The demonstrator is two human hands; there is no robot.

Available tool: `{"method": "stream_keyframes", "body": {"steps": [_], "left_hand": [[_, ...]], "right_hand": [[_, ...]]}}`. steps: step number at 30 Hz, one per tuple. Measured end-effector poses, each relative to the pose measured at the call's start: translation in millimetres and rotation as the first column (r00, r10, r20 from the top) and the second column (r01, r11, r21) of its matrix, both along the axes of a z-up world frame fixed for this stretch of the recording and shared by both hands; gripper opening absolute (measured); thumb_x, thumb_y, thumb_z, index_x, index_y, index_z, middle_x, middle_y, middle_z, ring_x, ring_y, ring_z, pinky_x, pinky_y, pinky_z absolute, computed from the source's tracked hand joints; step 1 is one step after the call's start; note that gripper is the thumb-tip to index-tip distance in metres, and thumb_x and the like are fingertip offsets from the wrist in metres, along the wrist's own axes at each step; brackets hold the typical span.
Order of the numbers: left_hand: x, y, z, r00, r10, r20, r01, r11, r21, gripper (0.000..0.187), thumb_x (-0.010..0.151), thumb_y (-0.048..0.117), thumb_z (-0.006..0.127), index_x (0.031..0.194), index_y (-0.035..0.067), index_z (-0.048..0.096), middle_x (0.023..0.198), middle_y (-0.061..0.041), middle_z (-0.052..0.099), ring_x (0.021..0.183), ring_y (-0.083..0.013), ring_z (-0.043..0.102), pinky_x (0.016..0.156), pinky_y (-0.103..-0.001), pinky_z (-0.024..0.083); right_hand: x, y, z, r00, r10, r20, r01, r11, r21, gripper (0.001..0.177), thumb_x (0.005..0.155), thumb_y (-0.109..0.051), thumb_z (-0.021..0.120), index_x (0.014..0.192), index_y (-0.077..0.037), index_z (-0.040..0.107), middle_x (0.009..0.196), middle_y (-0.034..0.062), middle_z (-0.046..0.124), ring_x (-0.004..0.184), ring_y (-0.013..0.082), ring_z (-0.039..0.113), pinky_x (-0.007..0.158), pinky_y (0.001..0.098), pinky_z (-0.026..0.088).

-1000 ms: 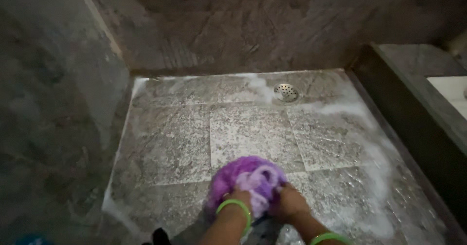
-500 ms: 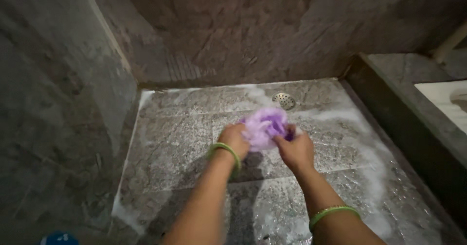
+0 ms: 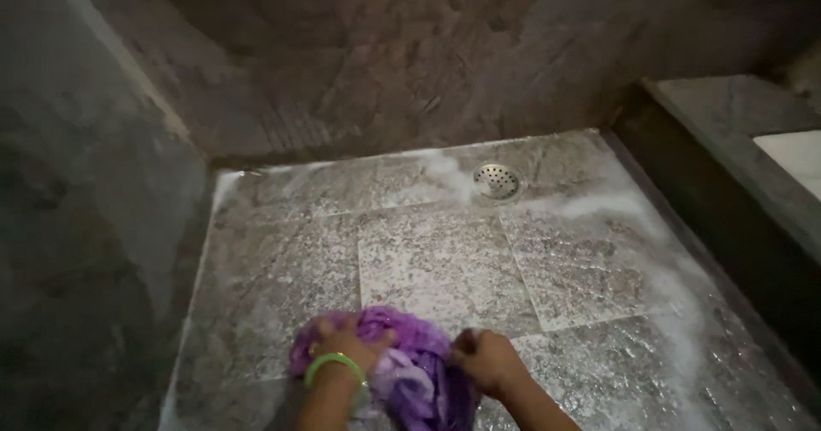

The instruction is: The person is washing a purple loofah and a purple fabric item by hand on a tiled floor using soapy water, scrubbing them repeatedly.

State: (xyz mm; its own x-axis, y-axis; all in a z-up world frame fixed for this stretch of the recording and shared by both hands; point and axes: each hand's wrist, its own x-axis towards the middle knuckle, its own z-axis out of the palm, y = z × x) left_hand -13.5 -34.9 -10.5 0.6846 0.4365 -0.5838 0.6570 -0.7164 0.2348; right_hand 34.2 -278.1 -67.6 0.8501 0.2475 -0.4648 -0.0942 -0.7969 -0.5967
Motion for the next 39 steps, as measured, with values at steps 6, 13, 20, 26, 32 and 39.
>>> {"method": "stream_keyframes", "body": {"steps": [6, 13, 20, 26, 32, 39], "left_hand": [[7.8, -102.8, 33.1, 0.891, -0.438, -0.122, 0.418, 0.894, -0.161, 0.103, 0.088, 0.064, 0.064, 0.165, 0.034, 0.002, 0.171, -0.011, -0.021, 0.156, -0.0479, -0.014, 0.122, -0.069, 0.014], [29.3, -166.3, -23.6, 0.637, -0.768, 0.063, 0.769, 0.627, -0.126, 0.092, 0.094, 0.050, 0.058, 0.165, 0.037, 0.001, 0.173, -0.007, -0.020, 0.155, -0.0513, -0.011, 0.122, -0.071, 0.010], [66.8, -134.9, -46.9, 0.663, -0.747, -0.058, 0.748, 0.664, -0.008, 0.083, 0.101, 0.036, 0.052, 0.166, 0.040, 0.001, 0.175, -0.003, -0.020, 0.154, -0.0546, -0.009, 0.121, -0.073, 0.006], [107.4, -56.1, 7.9, 0.735, -0.624, -0.265, 0.664, 0.741, 0.097, 0.102, 0.093, 0.056, 0.061, 0.167, 0.035, -0.006, 0.176, 0.003, -0.009, 0.161, -0.0346, -0.011, 0.119, -0.077, 0.010], [90.4, 35.0, 11.5, 0.943, -0.269, -0.198, 0.306, 0.933, 0.189, 0.086, 0.100, 0.062, 0.041, 0.165, 0.034, -0.008, 0.173, 0.001, -0.013, 0.157, -0.0361, -0.012, 0.119, -0.073, 0.005], [14.6, 38.2, -48.8, 0.975, 0.202, 0.095, -0.222, 0.921, 0.320, 0.082, 0.092, 0.070, 0.043, 0.162, 0.032, 0.021, 0.172, -0.003, 0.011, 0.156, -0.0339, 0.012, 0.114, -0.073, 0.020]], "right_hand": [[29.7, -13.3, 2.1, 0.844, -0.535, 0.024, 0.520, 0.830, 0.203, 0.053, 0.083, -0.040, 0.075, 0.125, -0.008, 0.070, 0.096, 0.0212, 0.084, 0.089, 0.0308, 0.084, 0.083, 0.0400, 0.063], [49.5, -45.4, -21.7, 0.821, -0.528, 0.219, 0.536, 0.844, 0.024, 0.052, 0.087, -0.047, 0.068, 0.121, -0.008, 0.075, 0.107, 0.0159, 0.081, 0.100, 0.0294, 0.077, 0.090, 0.0389, 0.059], [34.0, 5.3, -1.8, 0.886, -0.139, 0.442, 0.288, 0.912, -0.291, 0.075, 0.091, -0.065, 0.046, 0.148, -0.017, 0.049, 0.152, 0.0158, 0.046, 0.138, 0.0351, 0.044, 0.114, 0.0571, 0.029], [8.1, 48.3, 16.2, 0.858, 0.252, 0.448, -0.030, 0.895, -0.446, 0.076, 0.093, -0.061, 0.050, 0.157, -0.023, 0.038, 0.166, 0.0185, 0.026, 0.147, 0.0392, 0.025, 0.115, 0.0618, 0.020], [-14.9, 77.7, 35.7, 0.847, 0.461, 0.266, -0.403, 0.882, -0.247, 0.079, 0.099, -0.057, 0.049, 0.162, -0.016, 0.025, 0.169, 0.0222, 0.012, 0.154, 0.0409, 0.006, 0.118, 0.0652, 0.008], [-34.7, 102.8, 31.9, 0.882, 0.441, 0.165, -0.429, 0.897, -0.102, 0.080, 0.102, -0.058, 0.048, 0.160, -0.010, 0.022, 0.168, 0.0200, 0.010, 0.157, 0.0362, 0.005, 0.120, 0.0622, 0.004]]}}
